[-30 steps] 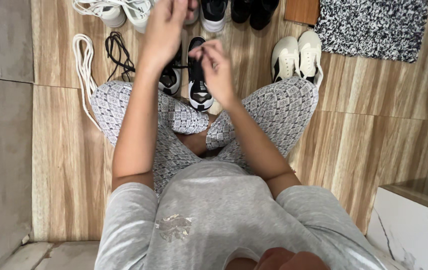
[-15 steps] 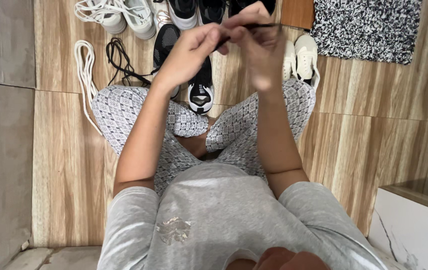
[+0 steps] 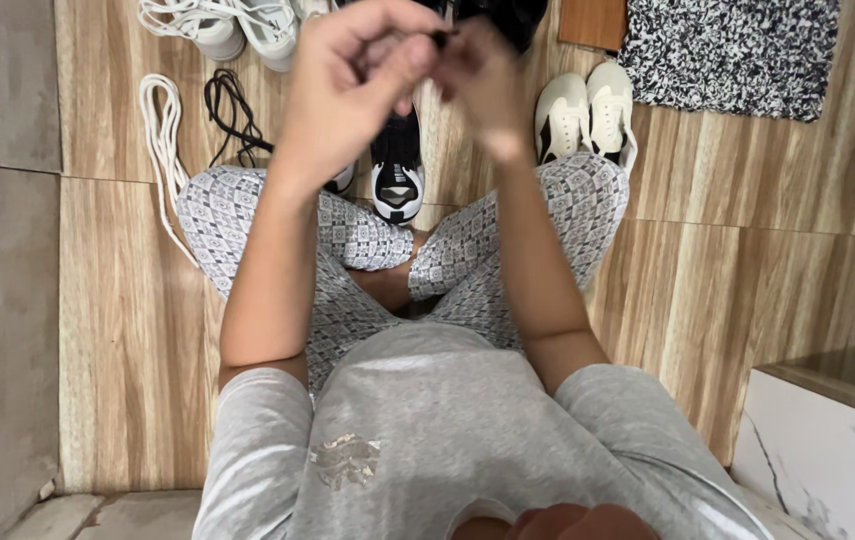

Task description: The person sits on the floor and laces several pairs of sneakers. They thread white laces into a white sneaker, then black laces into a black sneaker, and finally white laces into a cream-colored sneaker, tying each pair.

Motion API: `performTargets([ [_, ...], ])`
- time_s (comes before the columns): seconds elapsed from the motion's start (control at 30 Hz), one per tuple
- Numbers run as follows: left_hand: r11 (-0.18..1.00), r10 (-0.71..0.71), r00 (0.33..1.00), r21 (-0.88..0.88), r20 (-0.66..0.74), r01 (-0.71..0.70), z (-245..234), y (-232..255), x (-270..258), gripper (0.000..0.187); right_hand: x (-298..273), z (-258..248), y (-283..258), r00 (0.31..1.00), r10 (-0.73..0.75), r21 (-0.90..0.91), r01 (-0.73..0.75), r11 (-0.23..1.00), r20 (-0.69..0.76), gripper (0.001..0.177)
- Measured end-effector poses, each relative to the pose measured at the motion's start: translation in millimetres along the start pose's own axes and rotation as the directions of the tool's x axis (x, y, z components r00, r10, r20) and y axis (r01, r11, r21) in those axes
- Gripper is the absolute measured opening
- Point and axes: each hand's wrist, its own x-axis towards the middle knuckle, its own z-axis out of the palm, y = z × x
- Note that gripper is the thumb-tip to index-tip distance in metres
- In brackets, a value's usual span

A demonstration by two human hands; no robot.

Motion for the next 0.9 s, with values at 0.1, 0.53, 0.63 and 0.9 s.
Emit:
performTargets([
  [0.1,0.997,0.063,0.997,-0.031,-0.043,-0.065,-8.5,7.6,-1.9,0.021,-7.4,30.6,94.4,0.965,0.243,-0.592,-0.141,0.793,0.096,0.026],
  [0.53,0.778,-0.178,0.97,0.579,-0.168,0.243,-31.1,-158.3,-3.9,0.009,-8.6,27.3,260.5,0.981,0.187,-0.434,-0.188,0.881,-0.044,0.013],
  [0.63,0.594,-0.27,0.927,0.712,-0.262,0.374,-28.7,-238.1,-38.5,0.006,-0.2,14.8,290.2,0.819,0.572,-0.149,-0.562,0.813,0.034,0.011],
  [0.9,0.374,-0.174,0.934,0.856,-0.312,0.356,-28.3,-325.0,-70.8,0.008,2.7,12.4,309.2,0.78,0.626,-0.097,-0.621,0.778,0.019,0.012],
])
